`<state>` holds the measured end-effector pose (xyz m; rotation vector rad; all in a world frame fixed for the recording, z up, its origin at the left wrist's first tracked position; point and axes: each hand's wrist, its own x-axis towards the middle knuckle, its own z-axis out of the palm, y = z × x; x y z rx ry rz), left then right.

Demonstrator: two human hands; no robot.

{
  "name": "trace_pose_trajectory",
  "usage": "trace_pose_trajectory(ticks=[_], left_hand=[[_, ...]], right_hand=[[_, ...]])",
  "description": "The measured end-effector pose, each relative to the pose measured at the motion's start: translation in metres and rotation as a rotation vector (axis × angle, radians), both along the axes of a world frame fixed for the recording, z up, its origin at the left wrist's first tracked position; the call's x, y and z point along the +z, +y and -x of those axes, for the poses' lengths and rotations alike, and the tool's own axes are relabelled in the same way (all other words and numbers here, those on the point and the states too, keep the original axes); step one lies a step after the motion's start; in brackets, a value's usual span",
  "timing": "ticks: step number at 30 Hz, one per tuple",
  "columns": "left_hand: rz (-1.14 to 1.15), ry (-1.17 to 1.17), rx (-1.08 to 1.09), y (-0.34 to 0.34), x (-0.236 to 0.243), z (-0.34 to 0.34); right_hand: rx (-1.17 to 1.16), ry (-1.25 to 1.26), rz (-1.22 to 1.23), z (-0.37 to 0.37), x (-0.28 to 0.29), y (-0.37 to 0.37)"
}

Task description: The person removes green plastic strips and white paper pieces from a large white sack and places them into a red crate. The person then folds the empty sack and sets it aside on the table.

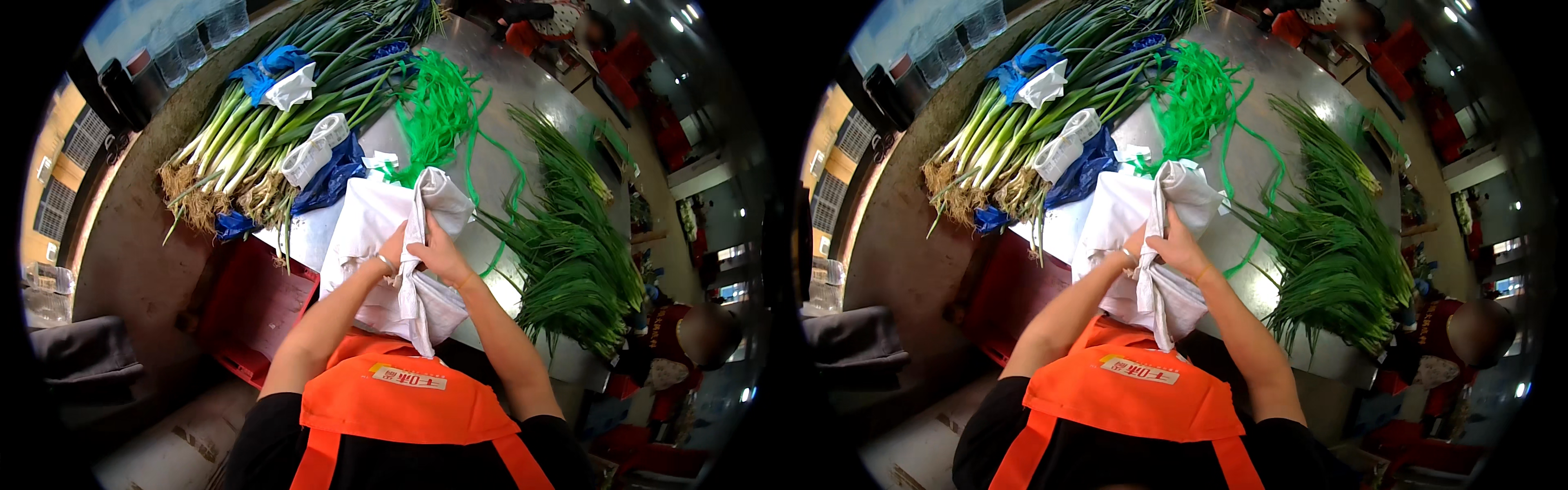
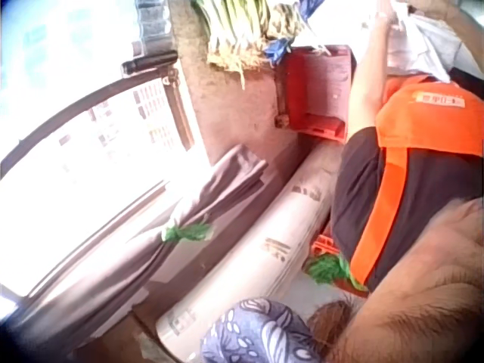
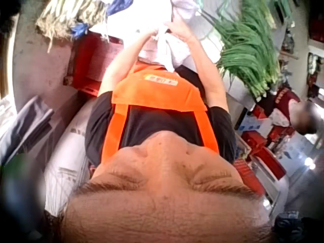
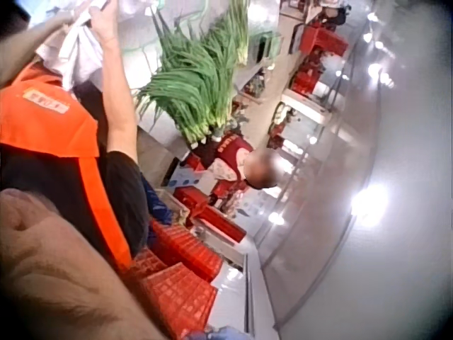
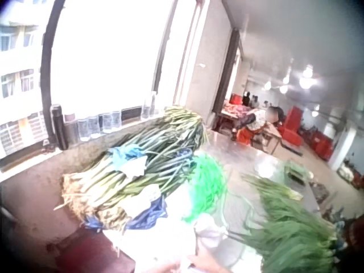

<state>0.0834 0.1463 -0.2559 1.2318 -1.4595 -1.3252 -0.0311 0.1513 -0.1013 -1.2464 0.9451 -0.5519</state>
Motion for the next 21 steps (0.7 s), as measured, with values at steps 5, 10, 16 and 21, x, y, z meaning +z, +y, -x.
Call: trace_pose_trajectory(ticks=[5, 10, 16, 21], left_hand=[[-0.046, -0.486, -0.157, -0.042, 0.043, -0.034], [-0.049, -0.692, -0.074, -0.046, 0.035, -0.019], [0.156, -0.721, -0.338, -0.038, 0.020, -0.033], [0.492, -0.966, -0.628, 0.082, 0.053, -0.084]], right_hand=[[-0.107, -0.008, 0.012, 0.003, 0.022, 0.023], [-0.225, -0.114, 0.079, 0.009, 0.063, 0.053], [-0.237, -0.161, -0.049, -0.022, 0.044, 0.042], [-0.215, -0.019, -0.115, -0.058, 0.049, 0.024]])
